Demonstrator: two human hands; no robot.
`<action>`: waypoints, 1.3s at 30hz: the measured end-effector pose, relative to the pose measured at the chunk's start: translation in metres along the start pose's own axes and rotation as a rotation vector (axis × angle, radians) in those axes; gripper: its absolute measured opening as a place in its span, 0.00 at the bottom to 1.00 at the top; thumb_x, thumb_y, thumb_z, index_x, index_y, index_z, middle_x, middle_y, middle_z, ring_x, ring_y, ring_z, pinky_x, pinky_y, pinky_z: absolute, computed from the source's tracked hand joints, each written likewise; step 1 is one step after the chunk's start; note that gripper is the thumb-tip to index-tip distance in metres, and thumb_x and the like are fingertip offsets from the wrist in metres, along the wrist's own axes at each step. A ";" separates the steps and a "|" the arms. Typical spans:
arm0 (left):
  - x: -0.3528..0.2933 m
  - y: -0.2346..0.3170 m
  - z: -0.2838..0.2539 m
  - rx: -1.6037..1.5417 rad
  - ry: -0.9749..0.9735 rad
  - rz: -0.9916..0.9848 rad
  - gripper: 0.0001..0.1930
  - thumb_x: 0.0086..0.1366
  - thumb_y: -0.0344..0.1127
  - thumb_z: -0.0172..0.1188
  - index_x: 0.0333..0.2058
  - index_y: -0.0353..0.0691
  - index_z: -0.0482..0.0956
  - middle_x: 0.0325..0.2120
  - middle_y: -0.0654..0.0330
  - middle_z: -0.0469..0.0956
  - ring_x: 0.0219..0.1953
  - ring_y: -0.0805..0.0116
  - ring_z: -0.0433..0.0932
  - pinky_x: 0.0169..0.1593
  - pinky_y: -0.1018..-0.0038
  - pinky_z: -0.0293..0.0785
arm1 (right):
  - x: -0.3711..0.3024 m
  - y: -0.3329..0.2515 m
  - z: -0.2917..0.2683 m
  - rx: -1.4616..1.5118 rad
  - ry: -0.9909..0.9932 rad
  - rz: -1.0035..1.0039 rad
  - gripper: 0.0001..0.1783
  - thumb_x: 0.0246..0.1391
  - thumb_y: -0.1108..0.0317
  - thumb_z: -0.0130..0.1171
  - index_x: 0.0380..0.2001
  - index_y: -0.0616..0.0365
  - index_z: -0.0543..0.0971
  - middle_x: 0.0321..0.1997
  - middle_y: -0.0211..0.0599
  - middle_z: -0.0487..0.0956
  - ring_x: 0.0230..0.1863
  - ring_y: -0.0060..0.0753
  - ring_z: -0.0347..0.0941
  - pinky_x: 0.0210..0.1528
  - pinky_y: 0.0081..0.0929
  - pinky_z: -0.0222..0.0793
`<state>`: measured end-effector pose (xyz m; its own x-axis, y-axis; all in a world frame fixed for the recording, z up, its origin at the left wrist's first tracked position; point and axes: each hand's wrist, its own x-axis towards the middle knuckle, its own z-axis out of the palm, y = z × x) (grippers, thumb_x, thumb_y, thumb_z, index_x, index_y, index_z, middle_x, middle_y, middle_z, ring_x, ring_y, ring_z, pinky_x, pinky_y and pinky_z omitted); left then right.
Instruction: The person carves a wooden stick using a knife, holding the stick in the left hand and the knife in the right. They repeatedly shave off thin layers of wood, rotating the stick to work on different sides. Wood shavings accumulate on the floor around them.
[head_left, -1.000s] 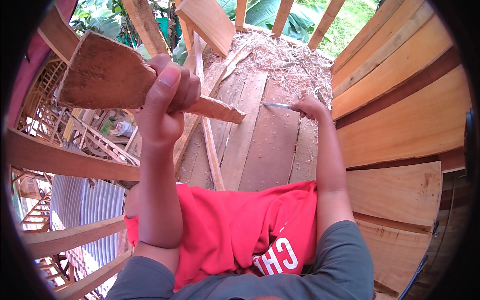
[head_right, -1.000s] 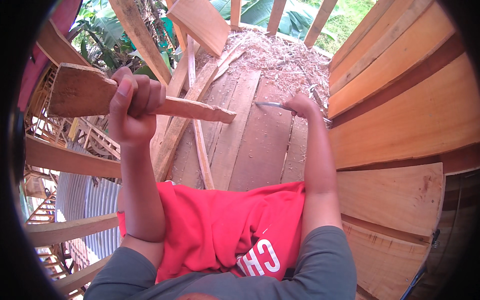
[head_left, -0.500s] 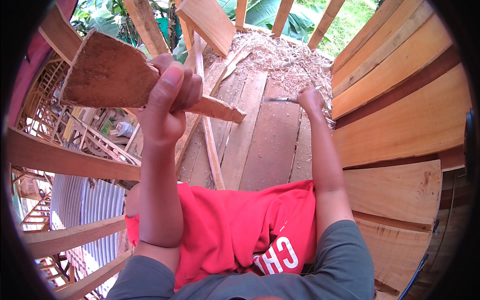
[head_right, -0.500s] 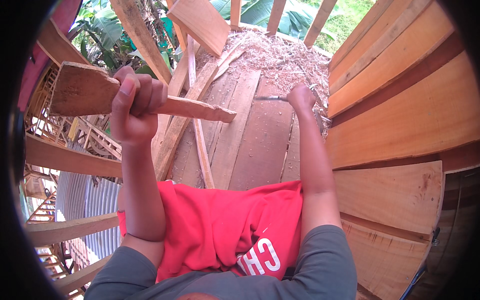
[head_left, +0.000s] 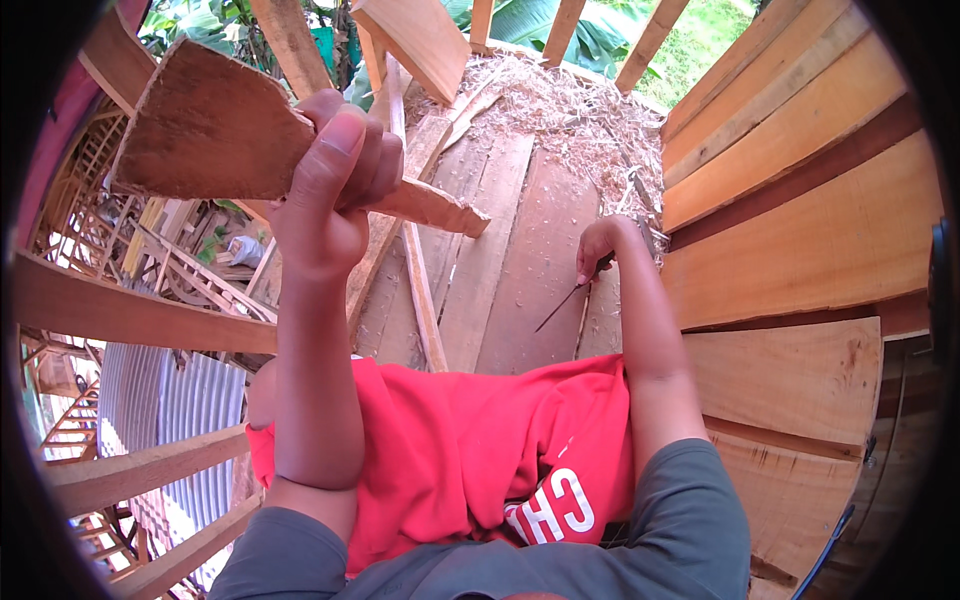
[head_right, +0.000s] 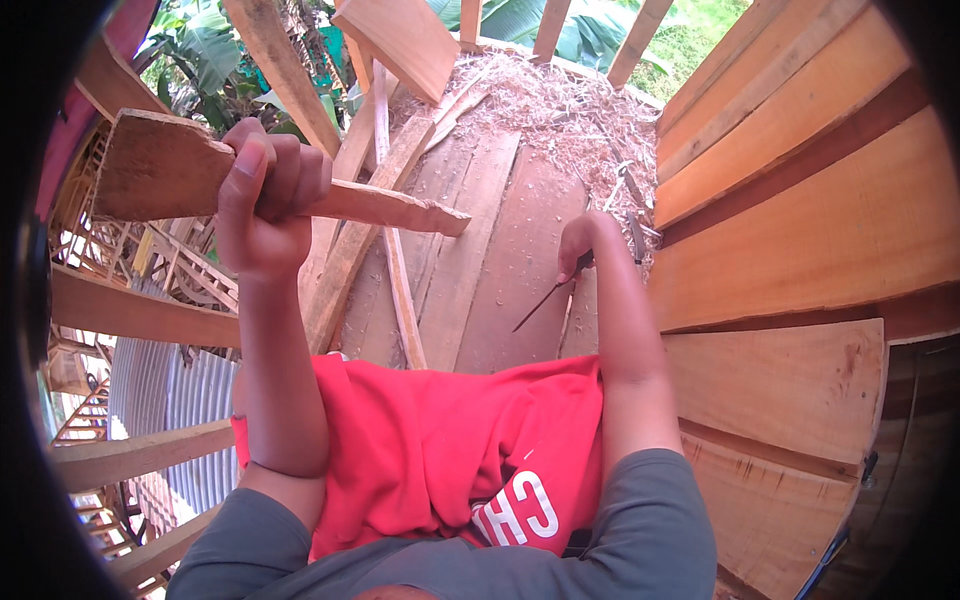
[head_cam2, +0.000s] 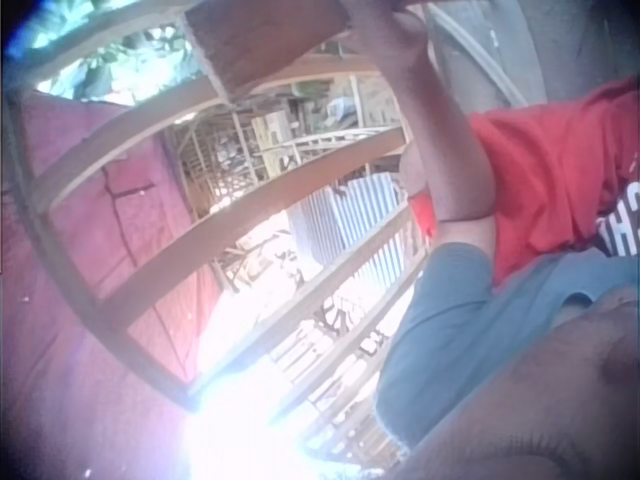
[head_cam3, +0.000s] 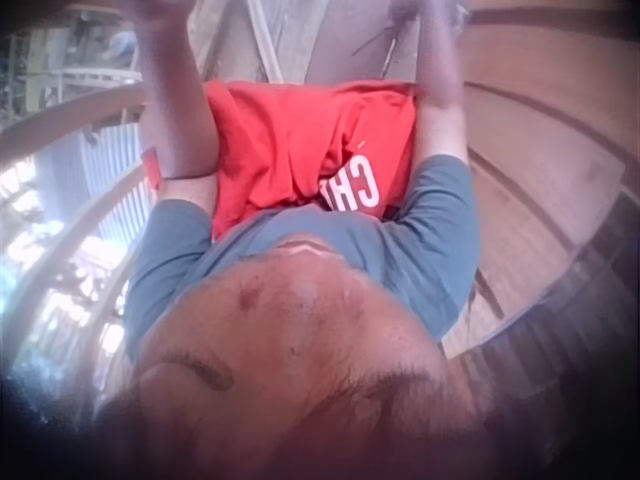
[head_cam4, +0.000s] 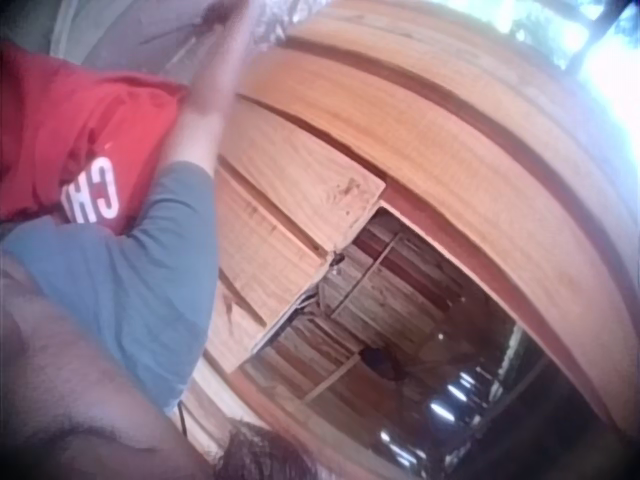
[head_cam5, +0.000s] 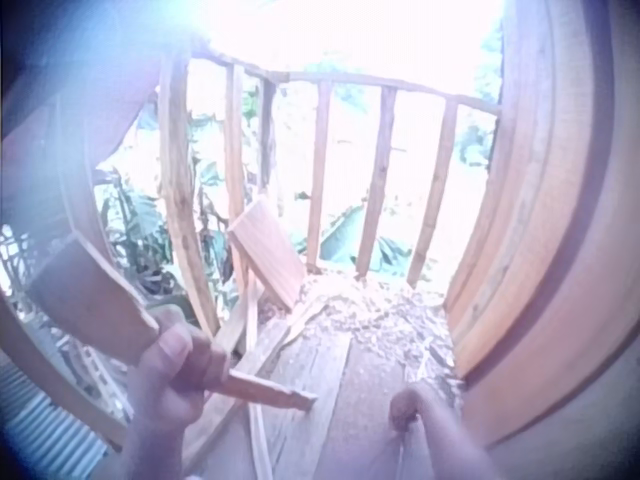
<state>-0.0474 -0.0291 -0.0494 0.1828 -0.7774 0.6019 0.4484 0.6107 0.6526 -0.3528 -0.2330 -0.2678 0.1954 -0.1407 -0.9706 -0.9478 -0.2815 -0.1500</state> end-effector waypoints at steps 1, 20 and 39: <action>0.001 0.000 0.001 -0.001 -0.003 -0.007 0.14 0.63 0.29 0.53 0.20 0.44 0.59 0.11 0.72 0.50 0.11 0.82 0.45 0.16 0.81 0.43 | 0.007 0.005 0.001 -0.022 0.072 -0.050 0.17 0.45 0.53 0.71 0.33 0.53 0.84 0.23 0.24 0.80 0.22 0.19 0.69 0.26 0.23 0.65; -0.001 0.002 -0.006 0.022 0.034 -0.015 0.14 0.64 0.30 0.52 0.20 0.45 0.59 0.11 0.72 0.50 0.12 0.82 0.46 0.18 0.78 0.44 | 0.008 0.066 0.019 0.008 0.481 -0.265 0.16 0.52 0.56 0.66 0.40 0.52 0.84 0.29 0.24 0.82 0.30 0.23 0.73 0.34 0.28 0.69; -0.006 0.077 -0.016 0.212 0.213 0.249 0.19 0.63 0.39 0.50 0.17 0.51 0.51 0.11 0.72 0.46 0.15 0.79 0.43 0.23 0.76 0.43 | 0.031 -0.026 0.054 0.488 1.108 -0.282 0.17 0.52 0.59 0.66 0.43 0.54 0.83 0.33 0.28 0.83 0.34 0.21 0.74 0.39 0.27 0.71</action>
<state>0.0005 0.0201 -0.0096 0.4510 -0.6016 0.6593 0.1811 0.7850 0.5924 -0.3359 -0.1786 -0.3044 0.2896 -0.9248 -0.2467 -0.7863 -0.0829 -0.6122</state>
